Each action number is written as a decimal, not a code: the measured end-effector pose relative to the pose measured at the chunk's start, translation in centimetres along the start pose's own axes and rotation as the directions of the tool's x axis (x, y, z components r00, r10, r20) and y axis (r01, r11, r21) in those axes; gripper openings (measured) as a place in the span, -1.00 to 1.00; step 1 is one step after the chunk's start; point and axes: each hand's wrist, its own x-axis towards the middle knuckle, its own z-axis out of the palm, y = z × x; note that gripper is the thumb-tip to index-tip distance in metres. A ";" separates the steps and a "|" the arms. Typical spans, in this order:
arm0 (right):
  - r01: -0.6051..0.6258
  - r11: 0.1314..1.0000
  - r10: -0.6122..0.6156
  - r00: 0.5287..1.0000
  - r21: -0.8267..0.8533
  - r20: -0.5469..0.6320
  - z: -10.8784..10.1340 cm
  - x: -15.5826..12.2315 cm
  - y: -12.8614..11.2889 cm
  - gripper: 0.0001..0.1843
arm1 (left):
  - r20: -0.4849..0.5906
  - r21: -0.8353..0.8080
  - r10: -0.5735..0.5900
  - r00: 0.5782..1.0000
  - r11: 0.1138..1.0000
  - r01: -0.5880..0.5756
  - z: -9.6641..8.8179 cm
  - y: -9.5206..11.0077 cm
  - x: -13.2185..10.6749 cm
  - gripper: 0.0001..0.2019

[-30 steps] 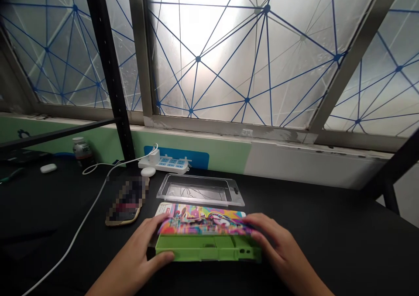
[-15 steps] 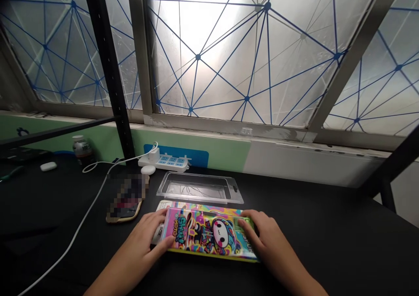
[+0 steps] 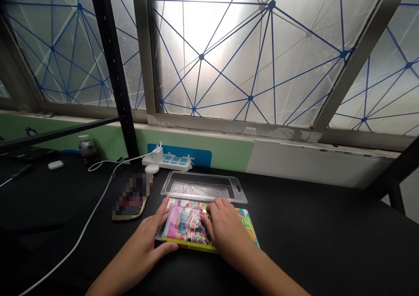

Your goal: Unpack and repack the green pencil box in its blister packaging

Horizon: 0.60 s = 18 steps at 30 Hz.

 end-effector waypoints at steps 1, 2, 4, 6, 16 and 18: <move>0.007 1.000 -0.007 1.000 0.003 -0.013 0.2 0.1 0.1 -0.77 | 0.005 -0.004 0.003 1.000 1.000 -0.003 0.0 0.0 0.0 -0.07; 0.018 1.000 -0.018 0.999 0.005 -0.034 0.4 0.1 0.2 -0.78 | 0.010 -0.004 0.005 1.000 1.000 -0.005 -0.1 0.0 0.0 -0.06; 0.045 0.999 -0.044 0.993 0.006 -0.111 0.6 0.1 0.5 -0.81 | 0.011 0.004 0.006 1.000 1.000 -0.006 -0.1 0.0 0.0 -0.06; 0.079 0.997 -0.078 0.971 -0.005 -0.227 0.5 0.2 0.7 -0.83 | -0.003 0.014 0.006 1.000 1.000 -0.006 -0.1 0.1 0.1 -0.07; 0.473 0.878 -0.454 0.785 -0.065 -0.421 -3.7 -5.0 0.9 -0.85 | 0.072 -0.129 -0.076 0.995 0.988 0.084 -1.8 0.9 -0.1 -0.36; 0.473 0.881 -0.444 0.841 0.020 -0.310 -3.6 -7.4 2.1 -0.72 | 0.099 -0.098 -0.084 0.991 0.991 0.094 -1.8 0.7 0.0 -0.37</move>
